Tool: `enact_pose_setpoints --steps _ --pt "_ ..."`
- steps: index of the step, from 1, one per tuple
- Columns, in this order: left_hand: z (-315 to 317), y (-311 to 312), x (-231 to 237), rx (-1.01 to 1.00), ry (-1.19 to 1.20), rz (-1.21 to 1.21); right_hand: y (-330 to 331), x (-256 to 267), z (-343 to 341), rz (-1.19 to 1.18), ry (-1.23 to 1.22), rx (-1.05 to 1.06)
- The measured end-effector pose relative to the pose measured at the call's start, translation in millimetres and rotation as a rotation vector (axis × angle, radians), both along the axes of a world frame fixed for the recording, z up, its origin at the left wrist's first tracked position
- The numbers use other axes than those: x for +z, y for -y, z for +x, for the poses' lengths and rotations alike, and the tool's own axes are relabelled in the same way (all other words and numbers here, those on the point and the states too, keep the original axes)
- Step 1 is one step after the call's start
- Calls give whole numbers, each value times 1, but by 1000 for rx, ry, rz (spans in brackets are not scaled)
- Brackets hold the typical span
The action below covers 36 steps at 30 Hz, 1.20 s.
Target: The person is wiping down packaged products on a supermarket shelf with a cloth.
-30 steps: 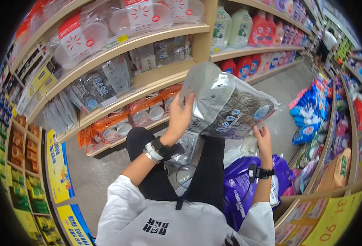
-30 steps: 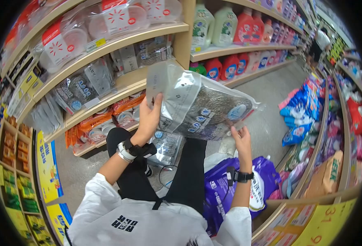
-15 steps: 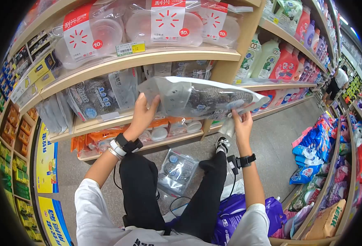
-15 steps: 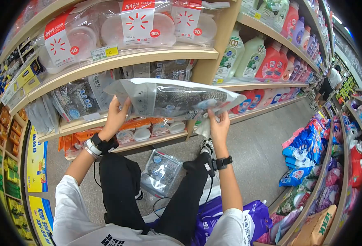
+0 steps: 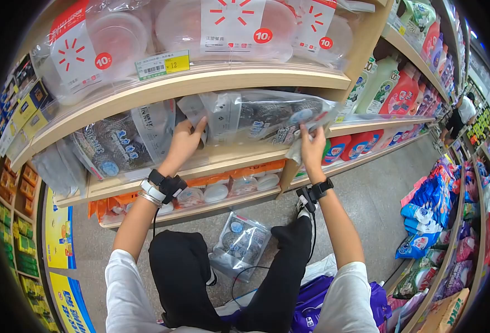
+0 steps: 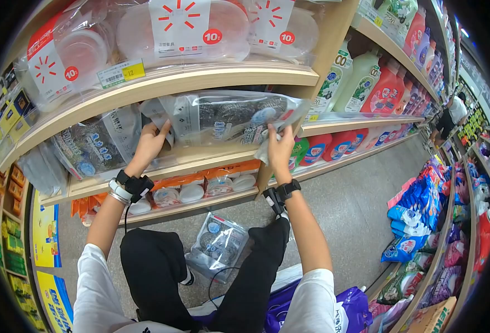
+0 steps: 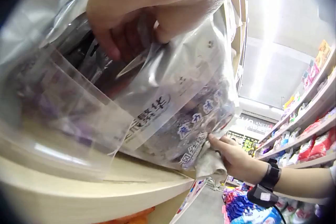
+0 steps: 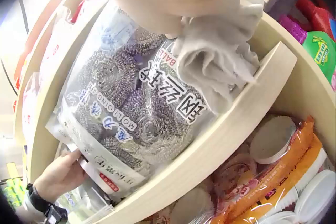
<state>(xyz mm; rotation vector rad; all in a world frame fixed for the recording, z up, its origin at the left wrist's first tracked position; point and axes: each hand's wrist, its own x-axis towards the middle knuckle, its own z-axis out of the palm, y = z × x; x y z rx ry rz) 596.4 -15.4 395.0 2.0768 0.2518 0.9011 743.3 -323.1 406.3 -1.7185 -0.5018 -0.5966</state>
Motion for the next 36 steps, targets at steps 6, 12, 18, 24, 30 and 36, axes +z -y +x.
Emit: enact_pose_setpoints --steps 6,12,18,24,30,36 --pt "3 22 27 35 7 -43 -24 -12 52 -200 28 -141" --pt "5 32 16 -93 56 -290 -35 -1 57 -109 92 76" --pt "-66 70 32 -241 -2 99 28 3 -17 -137 16 128" --pt "-111 85 -12 -953 -704 -76 133 -29 -105 -136 -371 210" --pt "-114 68 -245 -864 -1106 -69 219 -68 -177 -20 -641 119" --pt "-139 87 -391 -782 -1389 9 277 -71 -239 68 -737 -54"
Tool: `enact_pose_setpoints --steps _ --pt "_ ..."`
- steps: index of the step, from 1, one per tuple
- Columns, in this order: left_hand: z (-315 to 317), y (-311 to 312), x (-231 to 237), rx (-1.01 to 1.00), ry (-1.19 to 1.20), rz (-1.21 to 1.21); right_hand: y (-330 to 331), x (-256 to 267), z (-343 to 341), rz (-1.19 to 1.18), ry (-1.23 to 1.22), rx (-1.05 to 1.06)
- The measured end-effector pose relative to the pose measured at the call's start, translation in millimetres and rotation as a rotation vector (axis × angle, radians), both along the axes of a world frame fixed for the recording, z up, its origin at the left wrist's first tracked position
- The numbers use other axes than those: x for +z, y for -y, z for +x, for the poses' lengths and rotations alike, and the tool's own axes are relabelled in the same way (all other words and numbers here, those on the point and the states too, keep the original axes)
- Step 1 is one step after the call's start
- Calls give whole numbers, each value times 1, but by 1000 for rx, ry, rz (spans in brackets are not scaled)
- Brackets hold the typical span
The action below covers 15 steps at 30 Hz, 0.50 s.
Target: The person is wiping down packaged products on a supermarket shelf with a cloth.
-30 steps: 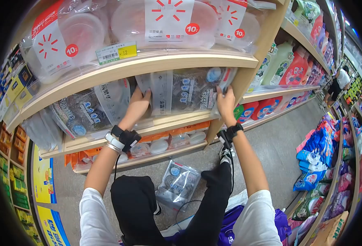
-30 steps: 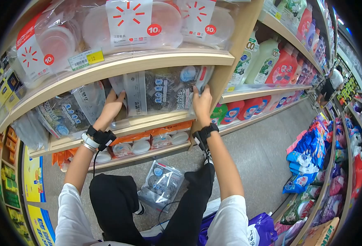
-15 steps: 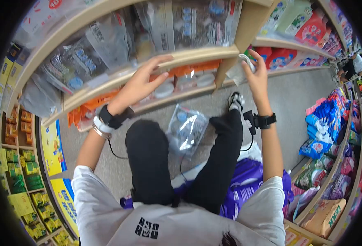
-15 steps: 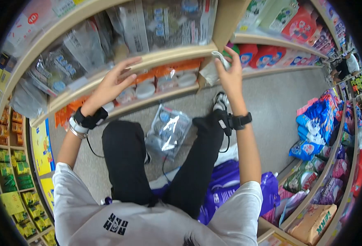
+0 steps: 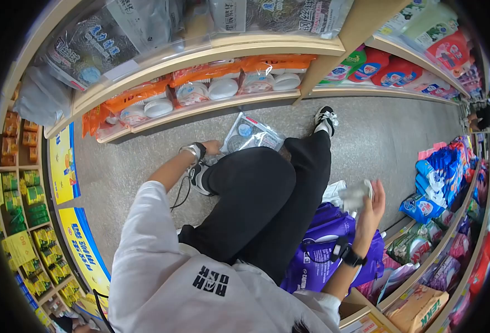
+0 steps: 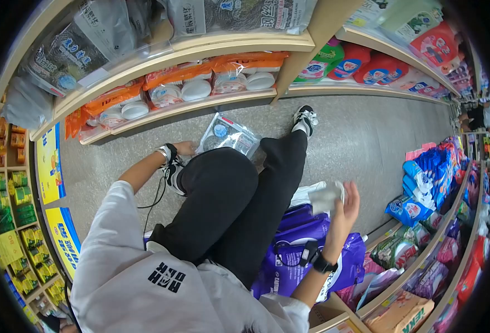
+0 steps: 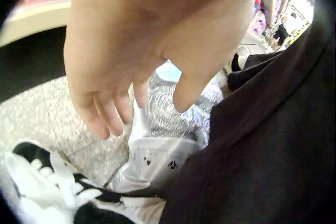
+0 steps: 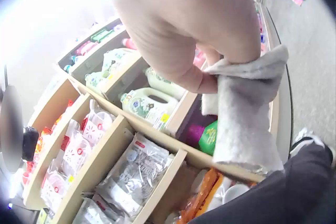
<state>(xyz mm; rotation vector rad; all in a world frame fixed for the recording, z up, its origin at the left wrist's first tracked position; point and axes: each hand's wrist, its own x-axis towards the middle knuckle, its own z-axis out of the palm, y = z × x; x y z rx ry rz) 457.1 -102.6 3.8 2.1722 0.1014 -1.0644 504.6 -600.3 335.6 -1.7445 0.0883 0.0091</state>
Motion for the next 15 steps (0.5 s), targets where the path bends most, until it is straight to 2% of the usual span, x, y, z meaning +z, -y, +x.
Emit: enact_pose_setpoints --steps 2,5,6,9,12,15 --pt "-19 4 -62 188 114 17 12 2 -17 -50 2 -23" --pt "-39 21 -111 496 255 156 26 -3 -34 32 -48 -77" --pt "-42 23 -124 520 264 165 31 -5 -39 70 -47 -83" --pt "-32 25 -93 456 74 138 31 0 -49 53 -85 -154" --pt "-20 21 -65 363 -8 225 21 8 -55 46 -80 -176" --pt "-20 22 -54 333 71 285 21 8 -59 51 -71 -177"
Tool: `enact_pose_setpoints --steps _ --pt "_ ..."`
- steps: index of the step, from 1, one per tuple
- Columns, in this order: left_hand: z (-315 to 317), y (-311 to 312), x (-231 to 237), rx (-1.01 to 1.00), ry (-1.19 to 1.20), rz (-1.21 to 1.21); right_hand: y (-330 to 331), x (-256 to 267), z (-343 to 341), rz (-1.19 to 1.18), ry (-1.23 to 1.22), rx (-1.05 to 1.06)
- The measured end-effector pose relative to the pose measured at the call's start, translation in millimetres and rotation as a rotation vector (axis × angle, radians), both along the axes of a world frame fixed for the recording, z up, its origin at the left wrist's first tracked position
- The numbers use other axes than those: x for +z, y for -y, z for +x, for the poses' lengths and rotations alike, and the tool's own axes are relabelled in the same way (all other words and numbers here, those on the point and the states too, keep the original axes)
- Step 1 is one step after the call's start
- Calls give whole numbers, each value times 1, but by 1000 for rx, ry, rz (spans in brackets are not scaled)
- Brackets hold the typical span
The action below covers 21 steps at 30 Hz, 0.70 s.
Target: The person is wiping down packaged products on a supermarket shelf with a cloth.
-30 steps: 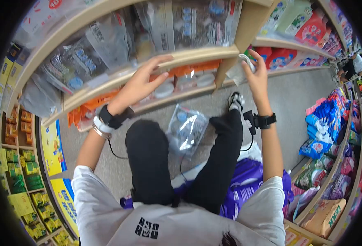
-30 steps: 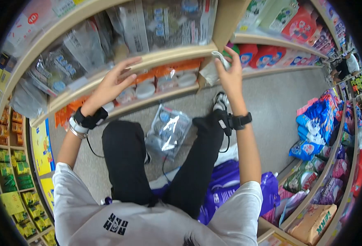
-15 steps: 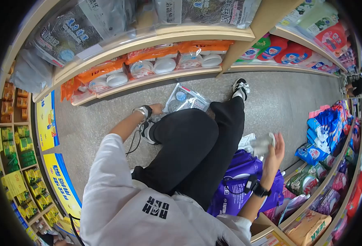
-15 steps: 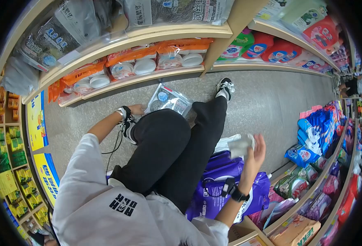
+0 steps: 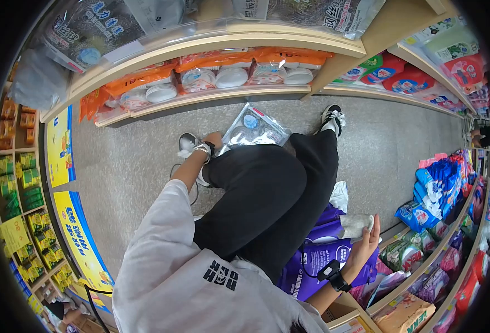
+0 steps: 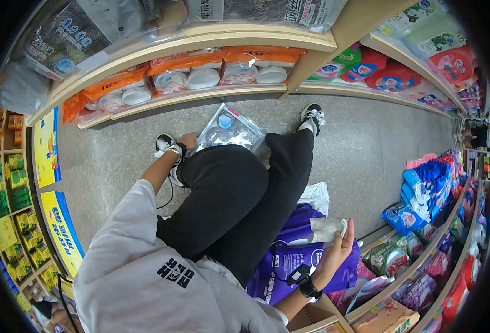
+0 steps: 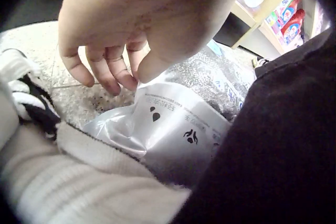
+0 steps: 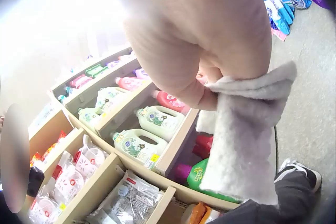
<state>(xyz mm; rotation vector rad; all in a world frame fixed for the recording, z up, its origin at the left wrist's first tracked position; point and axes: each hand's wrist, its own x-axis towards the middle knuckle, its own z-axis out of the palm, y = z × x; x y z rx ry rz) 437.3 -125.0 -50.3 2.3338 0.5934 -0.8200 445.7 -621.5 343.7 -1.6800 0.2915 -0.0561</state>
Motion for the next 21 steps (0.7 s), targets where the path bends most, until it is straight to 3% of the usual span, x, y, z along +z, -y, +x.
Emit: enact_pose_setpoints --steps 4,7,11,14,17,21 --pt "-2 16 40 57 87 115 2 4 -7 64 50 -14" --pt "7 24 76 -152 424 269 7 4 -16 135 95 -37" --pt "52 42 136 -276 719 225 23 3 -32 182 107 -88" --pt "83 77 205 -415 831 178 35 3 -55 181 138 -154" --pt "116 112 260 -752 1019 260 46 7 -82 211 195 -242" --pt "149 155 342 -970 1200 490 68 1 -120 259 282 -358"
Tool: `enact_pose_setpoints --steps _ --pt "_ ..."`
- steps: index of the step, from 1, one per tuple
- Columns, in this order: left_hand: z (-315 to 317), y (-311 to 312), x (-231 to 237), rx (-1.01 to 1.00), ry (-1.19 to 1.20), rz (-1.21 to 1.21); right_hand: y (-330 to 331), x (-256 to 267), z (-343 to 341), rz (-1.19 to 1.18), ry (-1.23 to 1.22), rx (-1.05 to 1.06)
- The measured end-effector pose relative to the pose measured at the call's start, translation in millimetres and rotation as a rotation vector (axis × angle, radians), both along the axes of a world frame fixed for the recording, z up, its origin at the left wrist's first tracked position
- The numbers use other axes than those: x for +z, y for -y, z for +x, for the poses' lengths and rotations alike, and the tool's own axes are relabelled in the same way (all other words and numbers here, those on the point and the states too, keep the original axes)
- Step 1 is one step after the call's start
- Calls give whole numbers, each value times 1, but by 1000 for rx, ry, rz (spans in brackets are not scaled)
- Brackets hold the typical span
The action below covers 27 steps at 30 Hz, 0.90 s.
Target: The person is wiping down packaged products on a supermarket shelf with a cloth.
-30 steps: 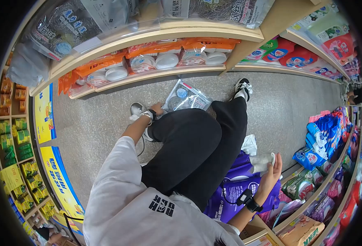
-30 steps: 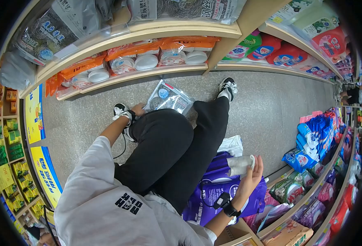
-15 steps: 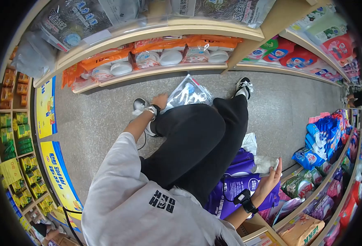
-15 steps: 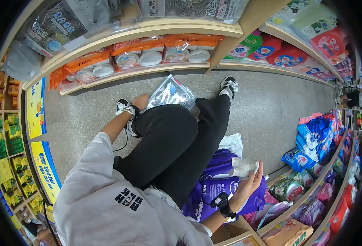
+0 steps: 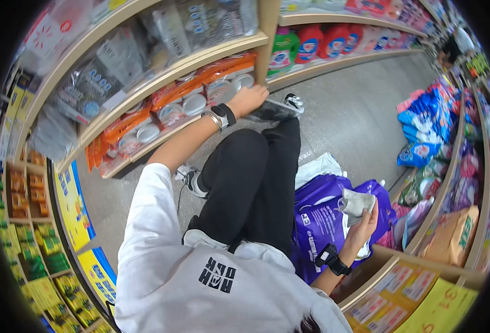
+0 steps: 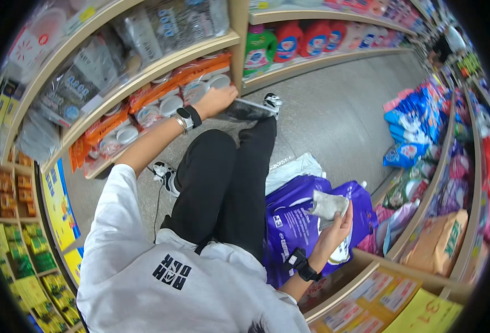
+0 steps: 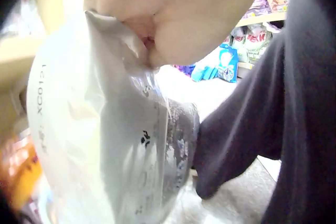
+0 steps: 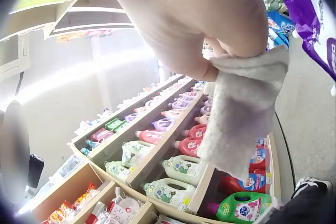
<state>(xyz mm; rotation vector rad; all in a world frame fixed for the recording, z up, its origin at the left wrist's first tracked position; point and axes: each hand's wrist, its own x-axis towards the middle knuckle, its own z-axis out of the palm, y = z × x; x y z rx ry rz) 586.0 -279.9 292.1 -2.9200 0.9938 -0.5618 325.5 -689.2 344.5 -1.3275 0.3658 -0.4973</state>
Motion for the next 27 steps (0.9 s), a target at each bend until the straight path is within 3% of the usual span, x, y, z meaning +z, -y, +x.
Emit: enact_pose_setpoints --steps 3,7,10,13,17,21,23,26,27 --pt "7 26 64 -38 171 10 18 -11 -30 144 34 -41" --pt "-16 67 148 -144 205 -225 29 -19 -59 160 14 -27" --pt "-45 108 189 -234 99 -561 35 -21 -76 298 43 -77" --pt "-75 142 196 -316 -105 -854 46 -10 -93 420 108 -184" --pt "-119 182 155 -358 -511 -1092 52 20 -116 461 210 -378" --pt "-152 223 25 -281 -947 -1116 52 39 -129 562 349 -599" --pt "-173 232 -17 -219 -1158 -958 53 40 -136 686 391 -635" --pt "-192 232 -49 -187 -1143 -839 57 22 -147 628 338 -545" --pt "-195 231 -56 -191 -1087 -911 55 21 -146 590 301 -528"
